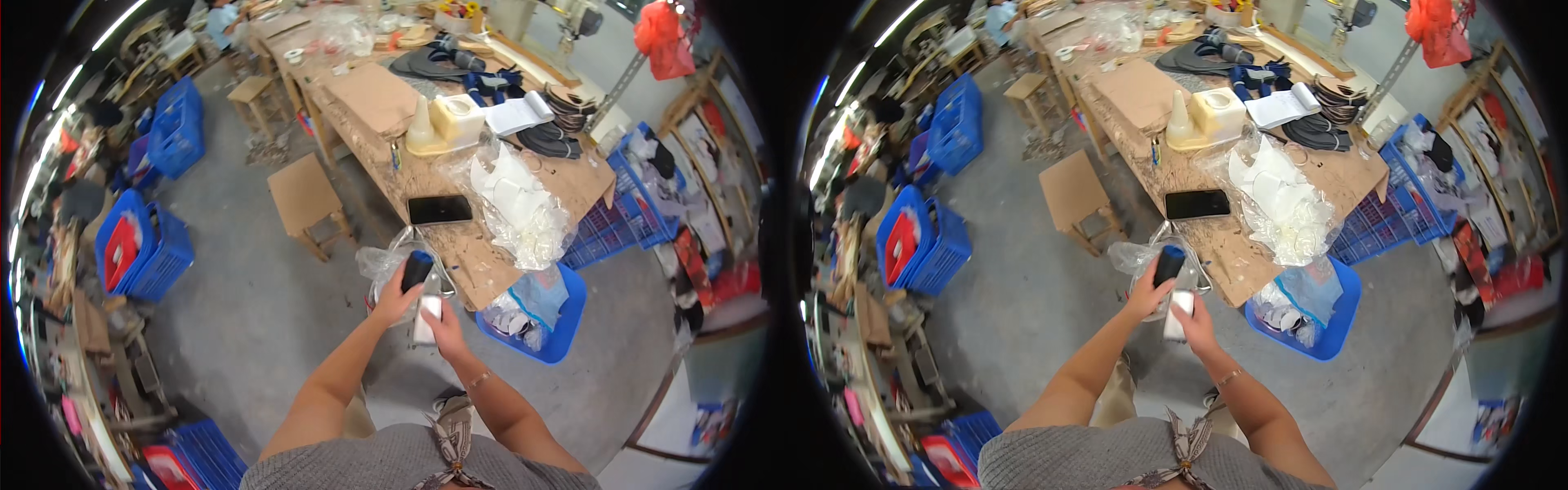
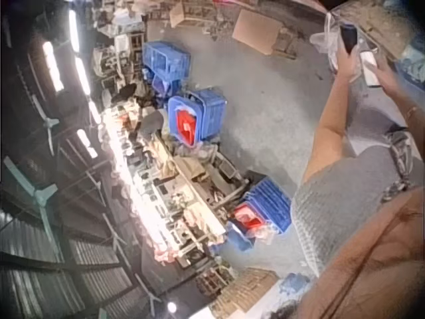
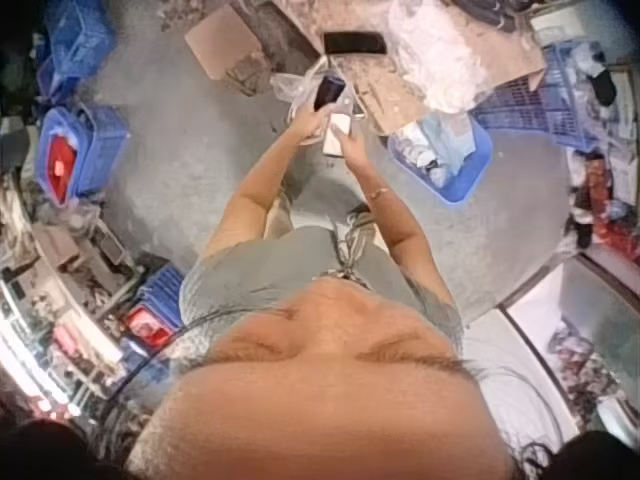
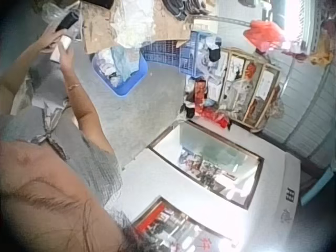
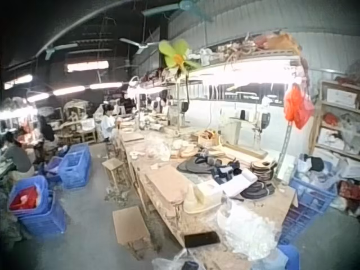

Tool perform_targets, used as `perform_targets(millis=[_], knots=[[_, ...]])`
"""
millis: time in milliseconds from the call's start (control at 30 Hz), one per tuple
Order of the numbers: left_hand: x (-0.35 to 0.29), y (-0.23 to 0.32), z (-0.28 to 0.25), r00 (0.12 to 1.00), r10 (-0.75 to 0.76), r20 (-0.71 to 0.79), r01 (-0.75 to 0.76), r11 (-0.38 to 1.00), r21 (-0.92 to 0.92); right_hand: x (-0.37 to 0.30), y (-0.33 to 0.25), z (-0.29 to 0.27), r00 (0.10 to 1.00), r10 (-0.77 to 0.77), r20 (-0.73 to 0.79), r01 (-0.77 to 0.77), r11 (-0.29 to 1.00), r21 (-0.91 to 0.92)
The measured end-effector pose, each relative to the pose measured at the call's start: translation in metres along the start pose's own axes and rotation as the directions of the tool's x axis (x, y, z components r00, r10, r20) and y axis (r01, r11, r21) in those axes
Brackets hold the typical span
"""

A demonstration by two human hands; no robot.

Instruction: The person assembles U-shaped fabric pieces by applying adhesive with a brush and layering different colored materials. They handle beige, dark blue, and gray fabric parts, aligning them on a workbench in a workshop setting.

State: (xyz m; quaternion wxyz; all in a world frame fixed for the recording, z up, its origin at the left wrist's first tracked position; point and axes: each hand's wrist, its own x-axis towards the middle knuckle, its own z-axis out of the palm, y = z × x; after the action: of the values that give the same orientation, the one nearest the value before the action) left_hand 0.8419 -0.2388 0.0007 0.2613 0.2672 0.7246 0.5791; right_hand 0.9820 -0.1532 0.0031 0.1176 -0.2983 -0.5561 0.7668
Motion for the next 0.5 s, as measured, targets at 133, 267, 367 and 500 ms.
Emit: perform_targets(millis=[133,267,367,500], knots=[[0.081,-0.065,0.007,0.977,-0.209,-0.045,0.210,0.978,0.008,0.077,0.001,0.048,0.906,0.246,-0.343,-0.098,0.913,0.396],[0.053,-0.100,-0.011,0.947,-0.313,-0.067,0.315,0.949,0.023,0.072,0.033,0.067,0.861,0.342,-0.375,-0.187,0.901,0.391],[0.074,-0.057,-0.014,0.921,-0.384,0.068,0.385,0.923,-0.001,0.087,0.051,0.062,0.816,0.325,-0.478,-0.020,0.843,0.538],[0.106,-0.026,-0.010,0.875,-0.462,0.146,0.450,0.887,0.107,0.124,0.063,0.038,0.519,0.297,-0.802,0.322,0.801,0.505]])
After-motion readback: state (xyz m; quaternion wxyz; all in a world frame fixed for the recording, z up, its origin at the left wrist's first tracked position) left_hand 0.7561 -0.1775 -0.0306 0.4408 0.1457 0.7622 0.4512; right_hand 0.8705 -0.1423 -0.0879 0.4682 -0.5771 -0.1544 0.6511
